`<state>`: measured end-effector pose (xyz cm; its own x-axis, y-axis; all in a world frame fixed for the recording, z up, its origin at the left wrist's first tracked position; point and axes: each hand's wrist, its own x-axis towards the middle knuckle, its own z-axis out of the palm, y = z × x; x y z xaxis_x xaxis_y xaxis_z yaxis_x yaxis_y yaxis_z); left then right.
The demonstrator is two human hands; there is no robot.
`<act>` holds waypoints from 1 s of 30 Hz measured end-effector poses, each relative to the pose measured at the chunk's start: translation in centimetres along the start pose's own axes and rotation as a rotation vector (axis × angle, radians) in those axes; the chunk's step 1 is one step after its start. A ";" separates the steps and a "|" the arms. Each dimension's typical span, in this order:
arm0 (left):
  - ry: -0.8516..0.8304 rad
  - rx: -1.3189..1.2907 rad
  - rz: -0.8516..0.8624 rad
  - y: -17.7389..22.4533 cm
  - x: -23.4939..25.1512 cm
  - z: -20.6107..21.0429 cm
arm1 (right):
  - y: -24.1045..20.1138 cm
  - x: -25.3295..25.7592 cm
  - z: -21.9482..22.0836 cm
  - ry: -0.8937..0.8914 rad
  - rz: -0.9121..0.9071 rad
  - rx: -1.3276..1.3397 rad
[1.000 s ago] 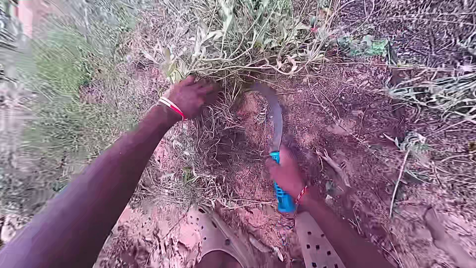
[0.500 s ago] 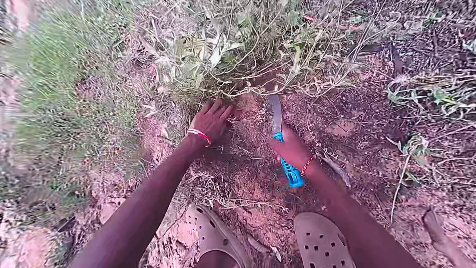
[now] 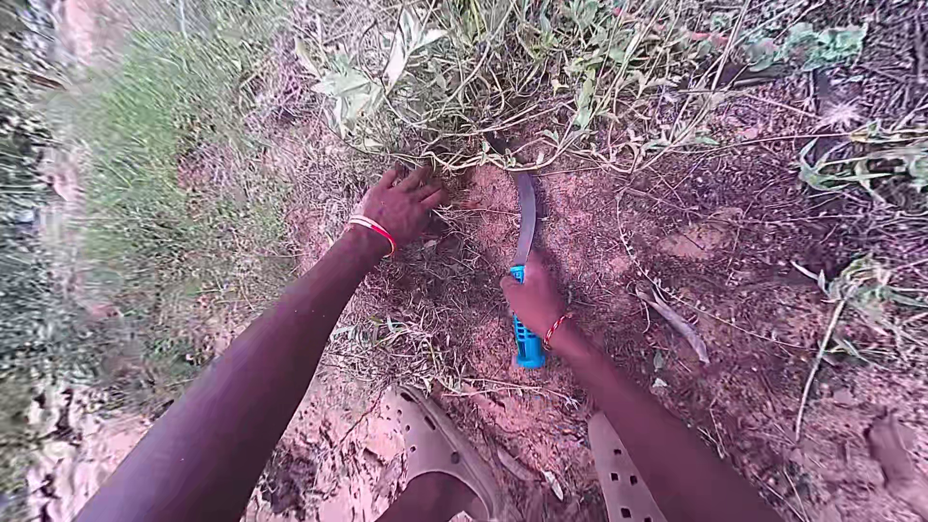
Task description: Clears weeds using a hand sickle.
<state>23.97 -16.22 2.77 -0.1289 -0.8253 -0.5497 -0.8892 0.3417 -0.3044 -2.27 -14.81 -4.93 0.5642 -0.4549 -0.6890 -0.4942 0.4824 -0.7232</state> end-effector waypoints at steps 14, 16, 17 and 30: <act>0.013 -0.053 -0.036 -2.1 0.0 -0.3 | 7.3 -10.3 0.0 0.138 -0.046 0.011; 0.032 -0.045 -0.046 -1.7 -0.6 -0.3 | 4.1 -5.5 0.0 0.205 -0.067 0.111; 0.022 -0.049 -0.057 -1.1 -0.6 -0.2 | 2.5 -3.2 0.1 0.169 -0.037 0.157; -0.202 -0.112 -0.058 4.9 8.1 -2.7 | 3.5 -8.6 -0.8 -0.125 0.097 0.034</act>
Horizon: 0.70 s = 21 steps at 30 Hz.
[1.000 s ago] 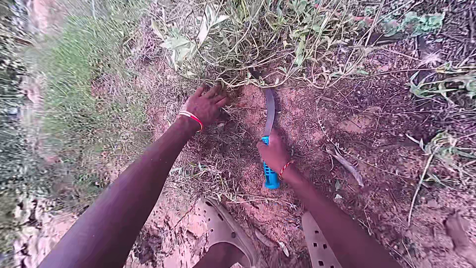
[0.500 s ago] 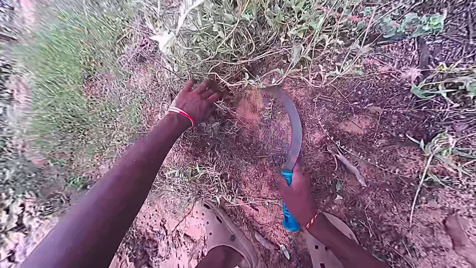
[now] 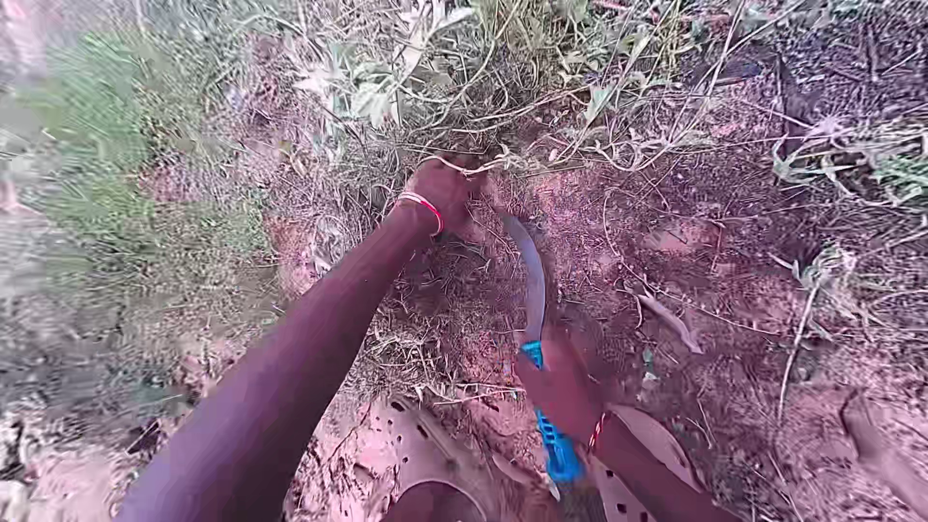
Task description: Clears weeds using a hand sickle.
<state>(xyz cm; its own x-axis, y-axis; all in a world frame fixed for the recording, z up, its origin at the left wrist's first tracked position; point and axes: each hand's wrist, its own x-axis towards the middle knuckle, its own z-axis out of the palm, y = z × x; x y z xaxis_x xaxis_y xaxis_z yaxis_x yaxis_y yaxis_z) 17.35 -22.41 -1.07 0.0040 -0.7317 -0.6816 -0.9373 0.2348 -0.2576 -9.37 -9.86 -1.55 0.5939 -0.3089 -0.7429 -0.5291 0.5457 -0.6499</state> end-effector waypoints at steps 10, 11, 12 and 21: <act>0.133 0.140 0.052 -8.6 -8.3 -0.4 | 0.7 -3.7 1.5 0.089 -0.313 -0.203; 0.140 0.144 0.025 -9.6 -8.6 -0.5 | 0.0 -2.9 1.5 0.091 -0.335 -0.228; 0.138 0.137 -0.007 -10.4 -8.8 -0.6 | -0.8 -2.0 1.6 0.095 -0.354 -0.245; 0.137 0.162 -0.212 -13.0 -6.5 -1.5 | -2.7 0.3 2.0 0.417 -0.628 -0.448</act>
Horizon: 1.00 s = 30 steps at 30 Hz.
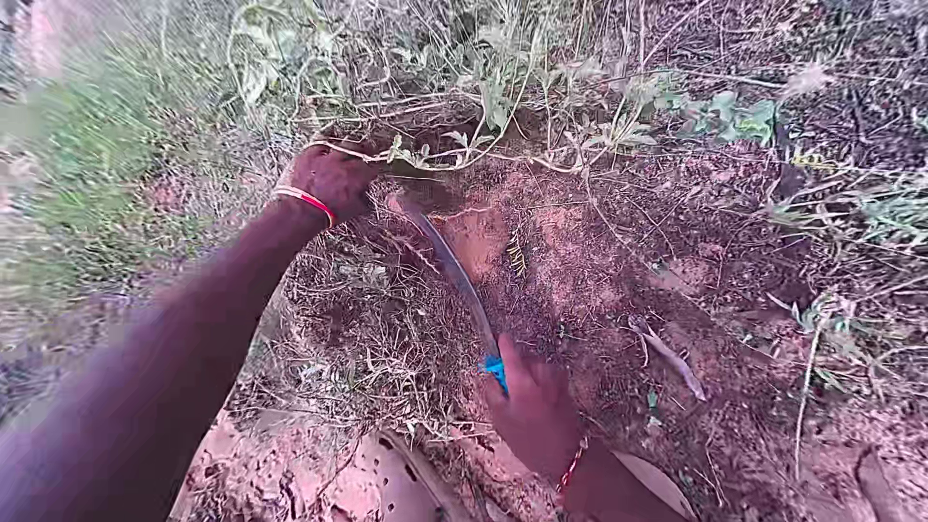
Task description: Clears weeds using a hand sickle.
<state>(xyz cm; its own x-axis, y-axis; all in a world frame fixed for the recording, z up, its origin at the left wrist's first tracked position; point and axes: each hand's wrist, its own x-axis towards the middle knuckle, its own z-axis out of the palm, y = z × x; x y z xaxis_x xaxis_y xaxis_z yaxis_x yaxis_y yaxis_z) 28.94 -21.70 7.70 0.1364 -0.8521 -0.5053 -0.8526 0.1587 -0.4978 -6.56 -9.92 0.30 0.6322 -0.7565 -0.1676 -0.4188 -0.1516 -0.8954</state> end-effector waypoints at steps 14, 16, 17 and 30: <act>-0.131 0.046 -0.090 6.9 -2.1 -2.6 | 4.7 -0.3 0.0 0.448 0.549 0.713; -0.166 -0.016 -0.043 10.6 -2.5 -4.4 | 5.1 -1.7 0.6 0.519 0.578 0.764; -0.193 -0.049 -0.026 12.8 -2.9 -5.4 | 5.2 -2.3 0.8 0.549 0.599 0.791; -0.277 -0.502 0.189 31.5 -5.0 -12.9 | 7.5 -10.9 -2.7 0.774 0.612 0.606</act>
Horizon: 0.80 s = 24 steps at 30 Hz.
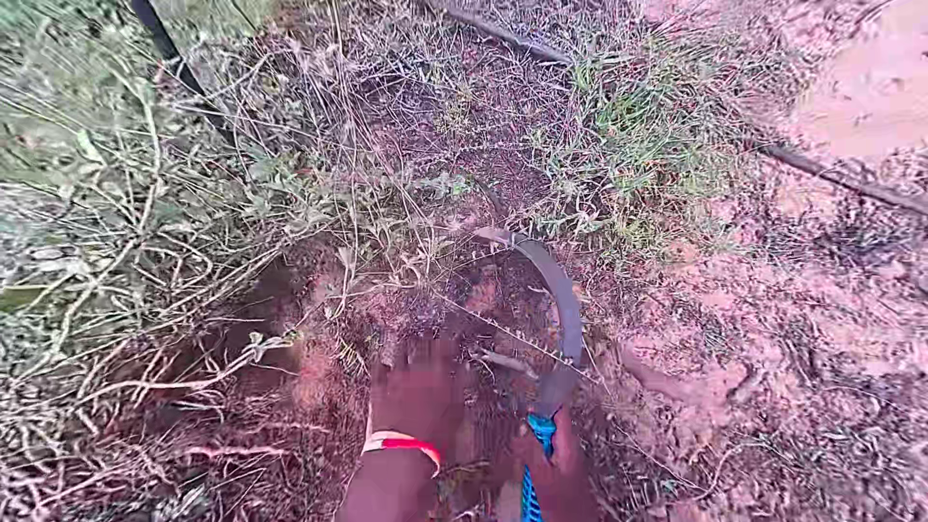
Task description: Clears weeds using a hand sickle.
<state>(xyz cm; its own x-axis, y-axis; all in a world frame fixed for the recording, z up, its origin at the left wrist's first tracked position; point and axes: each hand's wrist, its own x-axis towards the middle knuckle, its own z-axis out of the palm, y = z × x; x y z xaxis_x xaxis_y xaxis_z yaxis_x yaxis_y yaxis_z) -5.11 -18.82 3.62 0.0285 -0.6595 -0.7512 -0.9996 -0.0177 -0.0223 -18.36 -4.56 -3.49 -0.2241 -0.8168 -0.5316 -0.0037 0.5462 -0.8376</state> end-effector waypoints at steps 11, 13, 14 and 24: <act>0.069 0.160 0.279 3.7 7.0 -5.4 | -2.9 4.4 -2.2 0.025 0.054 0.160; 0.175 0.213 0.238 1.6 9.5 -8.4 | -3.3 5.5 -1.0 -0.018 0.078 0.196; 0.208 0.226 0.244 0.6 10.6 -10.3 | -3.7 6.6 0.1 -0.027 0.067 0.235; 0.370 0.216 0.296 0.6 13.6 -18.4 | -7.5 14.7 11.6 -0.161 0.139 0.014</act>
<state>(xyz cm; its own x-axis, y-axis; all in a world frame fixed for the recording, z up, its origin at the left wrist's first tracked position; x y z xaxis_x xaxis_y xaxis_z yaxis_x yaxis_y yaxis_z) -5.35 -41.67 5.54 -0.2967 -0.8349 -0.4635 -0.9407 0.3392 -0.0090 -10.32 -22.80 -6.49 -0.0630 -0.7537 -0.6542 0.0301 0.6538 -0.7561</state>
